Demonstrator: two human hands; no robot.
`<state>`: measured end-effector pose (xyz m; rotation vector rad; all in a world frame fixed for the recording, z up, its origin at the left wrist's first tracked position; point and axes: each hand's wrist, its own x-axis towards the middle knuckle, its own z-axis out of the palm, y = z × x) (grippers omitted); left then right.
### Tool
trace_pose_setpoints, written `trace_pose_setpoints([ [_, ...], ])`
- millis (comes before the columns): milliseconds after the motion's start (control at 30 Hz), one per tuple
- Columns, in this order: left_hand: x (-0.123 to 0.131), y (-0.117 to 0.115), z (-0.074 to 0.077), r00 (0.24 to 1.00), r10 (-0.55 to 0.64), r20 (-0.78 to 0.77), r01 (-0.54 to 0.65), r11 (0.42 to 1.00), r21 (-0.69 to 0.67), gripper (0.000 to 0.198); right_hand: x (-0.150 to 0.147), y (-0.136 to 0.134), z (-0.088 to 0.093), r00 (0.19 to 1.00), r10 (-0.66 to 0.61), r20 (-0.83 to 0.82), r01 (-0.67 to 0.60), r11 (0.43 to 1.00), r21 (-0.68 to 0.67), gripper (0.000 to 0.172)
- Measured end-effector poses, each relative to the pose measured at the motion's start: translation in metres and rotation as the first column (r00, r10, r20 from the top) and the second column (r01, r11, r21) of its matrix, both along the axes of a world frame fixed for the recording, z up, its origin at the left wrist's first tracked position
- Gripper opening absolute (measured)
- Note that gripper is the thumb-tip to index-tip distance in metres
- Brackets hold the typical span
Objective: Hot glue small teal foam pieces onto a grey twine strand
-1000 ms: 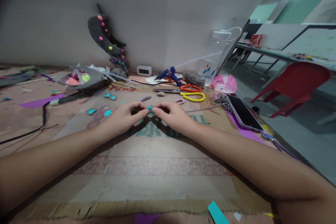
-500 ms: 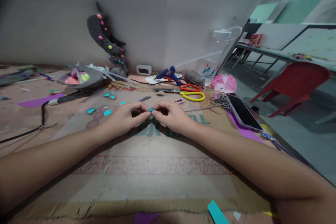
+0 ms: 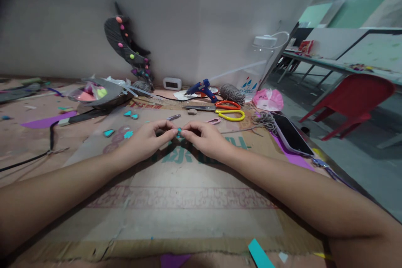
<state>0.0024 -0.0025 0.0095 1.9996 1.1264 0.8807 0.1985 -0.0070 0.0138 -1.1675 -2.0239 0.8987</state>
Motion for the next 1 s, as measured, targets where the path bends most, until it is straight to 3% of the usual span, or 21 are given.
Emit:
trace_pose_setpoints([
  [333,0.0001,-0.0008,0.0017,1.000,-0.015,0.017,0.016,1.000,-0.013,0.027,-0.0010,-0.0014,0.0014,0.998,-0.054,0.038,0.053,0.999,0.010,0.023],
  [767,-0.0002,-0.0022,0.0031,1.000,-0.012,-0.020,0.012,1.000,-0.007,0.023,-0.0001,-0.0014,0.0020,0.995,-0.036,0.097,0.029,0.997,0.077,0.021],
  [1000,0.0002,-0.0009,0.0007,1.000,0.027,0.015,-0.027,1.000,-0.006,0.024,-0.0001,-0.0005,0.0003,0.999,-0.024,0.029,0.023,0.999,0.038,0.031],
])
